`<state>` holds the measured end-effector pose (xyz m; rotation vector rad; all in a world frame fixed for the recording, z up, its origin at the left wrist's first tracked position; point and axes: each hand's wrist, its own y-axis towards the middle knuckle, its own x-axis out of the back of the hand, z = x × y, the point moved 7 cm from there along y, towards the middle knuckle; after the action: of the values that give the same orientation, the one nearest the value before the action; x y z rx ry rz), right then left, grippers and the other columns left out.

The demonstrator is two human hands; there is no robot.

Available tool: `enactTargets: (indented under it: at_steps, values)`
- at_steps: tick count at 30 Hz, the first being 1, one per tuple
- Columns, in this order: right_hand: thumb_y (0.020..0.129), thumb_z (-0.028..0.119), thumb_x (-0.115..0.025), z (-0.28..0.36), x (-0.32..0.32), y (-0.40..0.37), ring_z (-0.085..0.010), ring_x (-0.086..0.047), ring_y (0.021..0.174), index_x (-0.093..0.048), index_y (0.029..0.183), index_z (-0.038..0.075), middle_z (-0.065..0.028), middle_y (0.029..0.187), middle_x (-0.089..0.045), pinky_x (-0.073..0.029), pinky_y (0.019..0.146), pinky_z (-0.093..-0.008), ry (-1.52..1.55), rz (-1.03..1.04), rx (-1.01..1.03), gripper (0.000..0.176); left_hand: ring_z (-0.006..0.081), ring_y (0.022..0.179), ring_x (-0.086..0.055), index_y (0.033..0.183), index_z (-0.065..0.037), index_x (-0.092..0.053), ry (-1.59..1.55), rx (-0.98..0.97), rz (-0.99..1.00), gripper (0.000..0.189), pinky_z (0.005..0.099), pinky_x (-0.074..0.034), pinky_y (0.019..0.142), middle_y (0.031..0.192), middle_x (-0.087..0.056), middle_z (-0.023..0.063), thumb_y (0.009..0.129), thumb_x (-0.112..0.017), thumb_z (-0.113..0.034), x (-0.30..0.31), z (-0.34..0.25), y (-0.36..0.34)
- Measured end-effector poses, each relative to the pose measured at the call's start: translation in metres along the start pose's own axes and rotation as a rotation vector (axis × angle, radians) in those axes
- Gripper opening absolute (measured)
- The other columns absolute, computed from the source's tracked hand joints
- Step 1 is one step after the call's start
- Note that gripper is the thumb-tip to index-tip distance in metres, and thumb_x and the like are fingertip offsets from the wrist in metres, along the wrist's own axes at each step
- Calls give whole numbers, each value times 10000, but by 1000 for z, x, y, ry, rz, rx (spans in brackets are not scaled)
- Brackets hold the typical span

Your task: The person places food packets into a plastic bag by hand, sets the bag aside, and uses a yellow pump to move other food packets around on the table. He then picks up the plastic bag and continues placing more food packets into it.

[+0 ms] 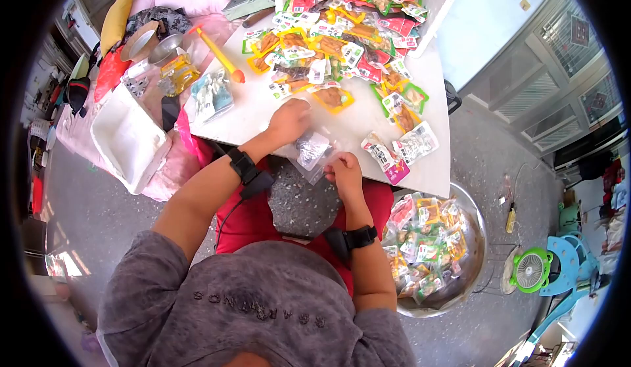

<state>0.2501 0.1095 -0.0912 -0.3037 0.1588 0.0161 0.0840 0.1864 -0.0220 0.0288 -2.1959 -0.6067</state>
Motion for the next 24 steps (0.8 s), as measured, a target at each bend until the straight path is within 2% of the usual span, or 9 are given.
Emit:
enactTargets:
  at_steps: [2, 5, 6, 9, 13, 14, 17, 21, 24]
  values:
    - [775, 78, -453, 3, 1, -1, -115, -533, 635, -480, 872, 26, -45, 723, -528, -437, 494, -204, 40, -30, 20, 114, 287, 890, -490, 884, -60, -540, 60, 49, -68, 211, 353, -410, 767, 930, -525, 121, 689, -522, -139, 10, 12, 27]
    - [780, 89, -460, 5, 1, 0, -104, -525, 656, -486, 860, 56, -25, 733, -529, -430, 530, -203, 74, -25, 44, 90, 294, 915, -480, 900, -65, -537, 262, 122, 28, 215, 372, -403, 780, 979, -508, 121, 709, -518, -161, 1, 43, 60]
    - [781, 94, -463, 6, 1, 1, -101, -521, 666, -491, 851, 71, -16, 734, -529, -427, 549, -203, 79, -17, 52, 78, 279, 935, -476, 906, -73, -538, 315, 147, -31, 218, 386, -398, 784, 987, -506, 109, 735, -509, -206, 2, 49, 68]
    - [784, 87, -460, 9, 1, 5, -91, -521, 682, -492, 852, 73, -12, 739, -535, -423, 567, -198, 61, -28, 75, 76, 252, 981, -454, 907, -105, -536, 436, 154, 79, 196, 378, -390, 778, 1007, -485, 90, 754, -451, -194, -9, 63, 80]
    - [790, 80, -452, 13, 2, 2, -85, -520, 688, -492, 854, 73, -11, 744, -542, -416, 579, -191, 51, -18, 96, 76, 250, 963, -468, 945, -121, -521, 607, 81, 239, 227, 382, -400, 756, 970, -504, 79, 768, -455, -247, -16, 65, 92]
    - [791, 79, -450, 12, 3, 2, -85, -519, 688, -492, 856, 73, -13, 746, -543, -414, 579, -190, 49, -21, 97, 77, 261, 906, -503, 853, -85, -568, 592, -2, 158, 270, 374, -427, 740, 930, -530, 94, 744, -513, -326, -10, 58, 93]
    - [794, 83, -459, 11, 3, 1, -87, -523, 676, -488, 878, 51, -21, 742, -543, -411, 563, -187, 68, -21, 112, 94, 244, 940, -485, 984, -105, -495, 566, 46, 223, 356, 373, -413, 750, 953, -508, 86, 735, -522, -357, 4, 47, 98]
    - [791, 78, -479, 15, 12, -5, -91, -530, 678, -485, 894, 37, -26, 759, -538, -407, 550, -188, 65, -109, 149, 111, 264, 900, -502, 934, -110, -479, 372, 100, 187, 358, 370, -432, 731, 940, -509, 112, 701, -575, -364, 30, 41, 108]
    - [791, 86, -497, 25, 23, -9, -94, -535, 685, -477, 918, 34, -25, 777, -534, -411, 552, -192, 26, -167, 242, 139, 277, 721, -523, 726, -53, -472, 205, -31, -149, 131, 376, -424, 606, 787, -531, 109, 695, -533, -164, 64, 13, 101]
